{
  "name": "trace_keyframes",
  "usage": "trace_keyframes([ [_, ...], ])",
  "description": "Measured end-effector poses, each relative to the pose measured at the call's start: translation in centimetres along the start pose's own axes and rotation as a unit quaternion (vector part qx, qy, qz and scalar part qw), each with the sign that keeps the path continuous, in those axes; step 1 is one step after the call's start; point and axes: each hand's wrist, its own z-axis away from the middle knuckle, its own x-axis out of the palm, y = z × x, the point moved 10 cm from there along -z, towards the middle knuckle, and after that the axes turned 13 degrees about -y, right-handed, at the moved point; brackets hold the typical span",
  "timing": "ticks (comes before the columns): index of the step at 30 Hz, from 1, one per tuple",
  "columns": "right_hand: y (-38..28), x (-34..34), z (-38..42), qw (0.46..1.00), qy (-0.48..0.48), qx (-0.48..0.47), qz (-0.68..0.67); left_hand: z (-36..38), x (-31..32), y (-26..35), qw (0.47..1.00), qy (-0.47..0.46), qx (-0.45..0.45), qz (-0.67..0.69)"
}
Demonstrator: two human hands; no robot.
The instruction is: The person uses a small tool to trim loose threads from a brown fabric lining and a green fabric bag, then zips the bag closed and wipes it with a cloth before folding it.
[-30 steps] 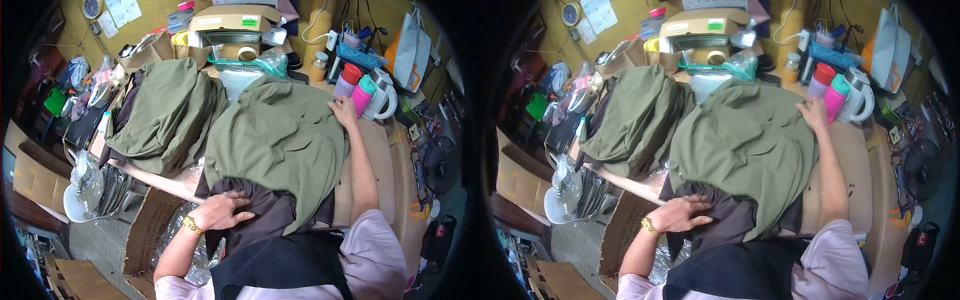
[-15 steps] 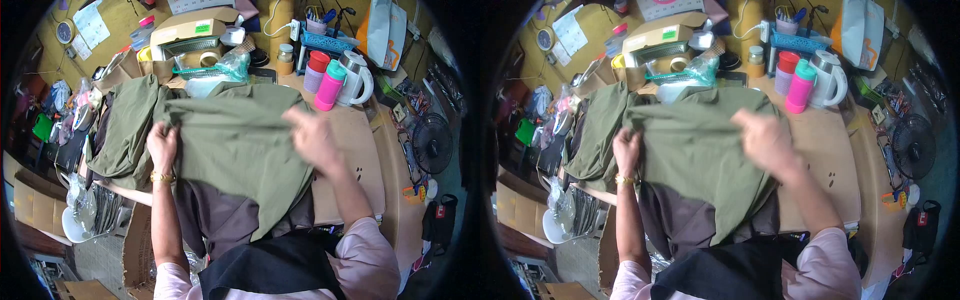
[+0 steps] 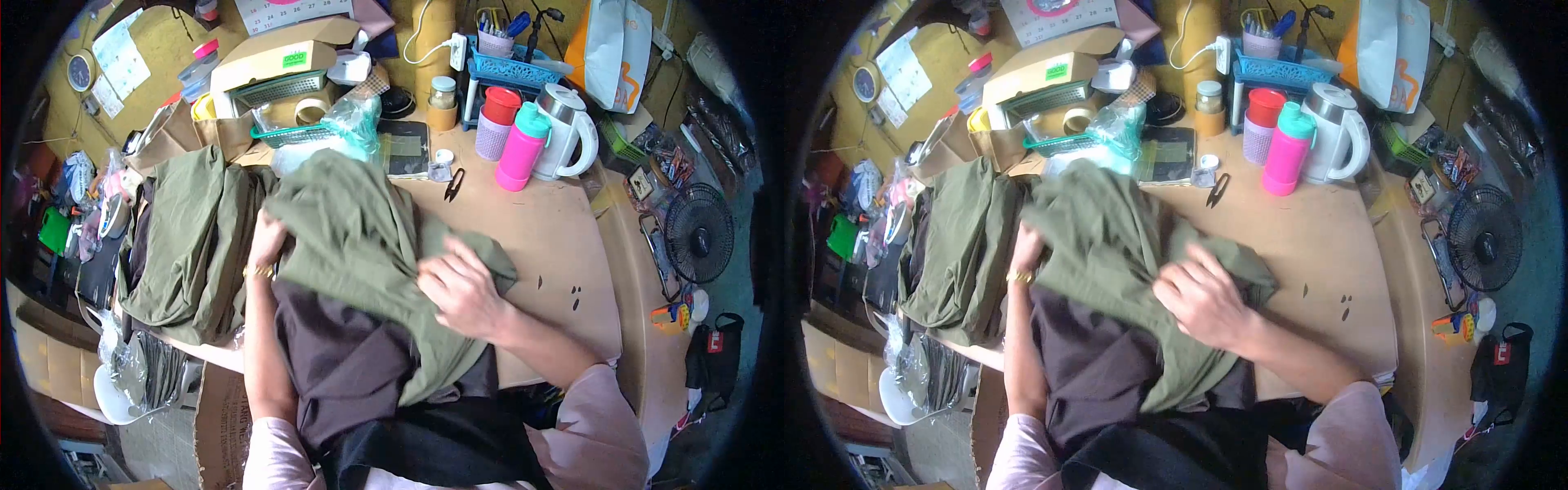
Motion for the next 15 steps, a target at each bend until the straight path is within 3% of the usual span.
trace_keyframes([
  [2, 3.7, -0.9, 2.4, 0.991, 0.002, 0.105, -0.085, 1.9, 2.9, 2.8, 0.985, -0.059, -0.056, 0.152],
  [3, 7.1, -1.4, 3.3, 0.972, 0.011, 0.193, -0.131, 1.6, 3.0, 0.8, 0.966, -0.120, -0.061, 0.221],
  [4, 11.0, -0.4, 4.7, 0.898, -0.024, 0.356, -0.255, 0.6, 5.0, 3.3, 0.986, -0.151, -0.023, 0.070],
  [6, 17.3, 1.8, 6.1, 0.916, -0.067, 0.388, -0.081, -1.4, 7.7, 3.3, 0.989, -0.126, -0.072, -0.016],
  [8, 21.0, 5.2, 8.3, 0.908, -0.100, 0.405, -0.023, -3.1, 6.8, 1.5, 0.957, 0.012, -0.125, -0.261],
  [10, 24.9, 10.2, 11.3, 0.873, -0.172, 0.457, 0.020, -3.6, 8.7, 2.7, 0.947, -0.033, -0.192, -0.254],
  [11, 25.0, 10.5, 11.0, 0.873, -0.176, 0.454, 0.021, -4.0, 10.5, 3.1, 0.956, -0.120, -0.182, -0.194],
  [13, 23.8, 12.3, 9.9, 0.886, -0.138, 0.384, -0.218, -4.7, 10.4, 0.7, 0.956, -0.148, -0.219, -0.129],
  [14, 22.8, 11.6, 9.1, 0.884, -0.145, 0.385, -0.220, -4.0, 11.0, -0.8, 0.950, -0.174, -0.250, -0.068],
  [15, 20.6, 8.8, 6.7, 0.895, -0.093, 0.337, -0.278, -2.9, 11.6, 2.5, 0.961, -0.165, -0.218, -0.043],
])
